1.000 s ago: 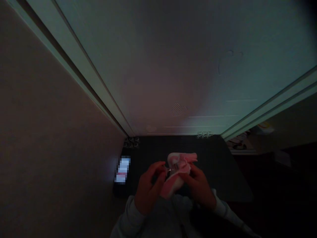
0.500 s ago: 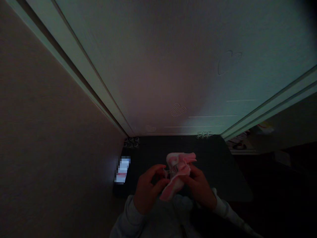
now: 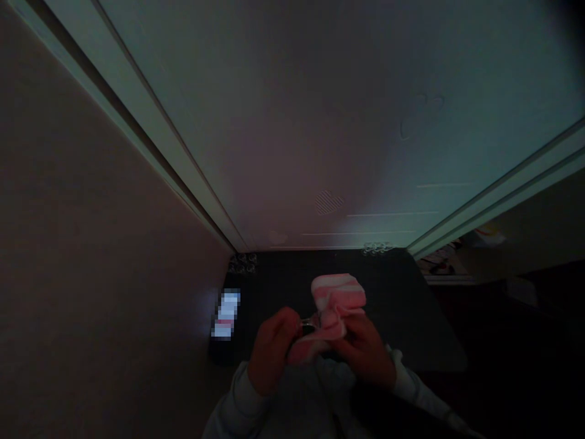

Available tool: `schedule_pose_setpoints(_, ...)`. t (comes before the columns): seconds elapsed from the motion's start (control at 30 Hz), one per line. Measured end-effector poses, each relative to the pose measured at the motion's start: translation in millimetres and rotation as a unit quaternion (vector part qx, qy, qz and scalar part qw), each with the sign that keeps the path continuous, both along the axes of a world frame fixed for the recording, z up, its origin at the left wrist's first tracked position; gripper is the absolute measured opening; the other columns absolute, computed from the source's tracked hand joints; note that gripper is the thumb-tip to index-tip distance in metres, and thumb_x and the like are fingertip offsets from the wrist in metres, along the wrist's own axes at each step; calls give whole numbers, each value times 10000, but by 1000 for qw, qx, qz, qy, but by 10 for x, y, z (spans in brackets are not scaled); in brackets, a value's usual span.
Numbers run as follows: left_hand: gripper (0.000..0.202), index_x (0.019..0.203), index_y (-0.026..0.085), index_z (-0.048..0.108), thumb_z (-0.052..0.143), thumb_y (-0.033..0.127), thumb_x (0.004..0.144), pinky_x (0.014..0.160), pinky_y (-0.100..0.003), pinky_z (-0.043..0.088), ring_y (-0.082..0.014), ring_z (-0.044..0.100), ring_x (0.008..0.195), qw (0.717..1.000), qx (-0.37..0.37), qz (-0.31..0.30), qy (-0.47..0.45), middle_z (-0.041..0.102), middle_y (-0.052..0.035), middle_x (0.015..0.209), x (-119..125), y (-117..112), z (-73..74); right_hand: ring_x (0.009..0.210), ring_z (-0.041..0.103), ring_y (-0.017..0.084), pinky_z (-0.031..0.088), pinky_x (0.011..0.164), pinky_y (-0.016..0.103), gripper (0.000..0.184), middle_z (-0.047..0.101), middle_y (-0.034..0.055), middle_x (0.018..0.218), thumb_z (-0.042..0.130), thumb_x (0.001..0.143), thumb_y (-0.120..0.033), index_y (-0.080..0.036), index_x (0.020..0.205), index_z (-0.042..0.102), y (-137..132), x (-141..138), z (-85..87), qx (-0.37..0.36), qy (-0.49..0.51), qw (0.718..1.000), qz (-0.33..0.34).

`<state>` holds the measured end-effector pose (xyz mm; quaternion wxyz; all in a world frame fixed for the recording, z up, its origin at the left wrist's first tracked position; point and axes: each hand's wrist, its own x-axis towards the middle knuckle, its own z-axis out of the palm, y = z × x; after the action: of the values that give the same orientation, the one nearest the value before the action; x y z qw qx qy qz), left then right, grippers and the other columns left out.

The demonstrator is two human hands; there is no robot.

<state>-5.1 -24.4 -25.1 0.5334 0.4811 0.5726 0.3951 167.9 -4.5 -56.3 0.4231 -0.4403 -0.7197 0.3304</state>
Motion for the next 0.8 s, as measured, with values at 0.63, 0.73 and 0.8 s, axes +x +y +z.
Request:
schedule_pose_setpoints(0.63, 367, 1161, 231, 568, 598, 305, 802, 818, -315, 454, -201, 598, 875, 995, 94, -25, 4, 656, -45, 963, -81, -128, -114, 631, 601, 191, 487, 558, 266, 140, 684, 47, 680, 640, 684, -309, -190, 691, 713, -24, -21, -82, -142, 119, 980, -75)
schedule_pose_setpoints(0.73, 355, 1134, 222, 604, 607, 263, 781, 816, -326, 466, -210, 607, 868, 992, 96, -31, 74, 684, -52, 967, -104, -111, -70, 657, 599, 191, 485, 579, 269, 136, 688, 51, 727, 652, 675, -300, -187, 715, 716, -20, -22, -66, -170, 139, 973, -71)
schedule_pose_setpoints(0.8, 332, 1103, 223, 629, 603, 246, 773, 811, -323, 473, -212, 613, 869, 990, 94, -29, 99, 697, -49, 971, -111, -93, -33, 652, 596, 187, 480, 574, 265, 126, 685, 48, 723, 650, 678, -287, -186, 714, 716, -19, -22, -65, -176, 146, 971, -62)
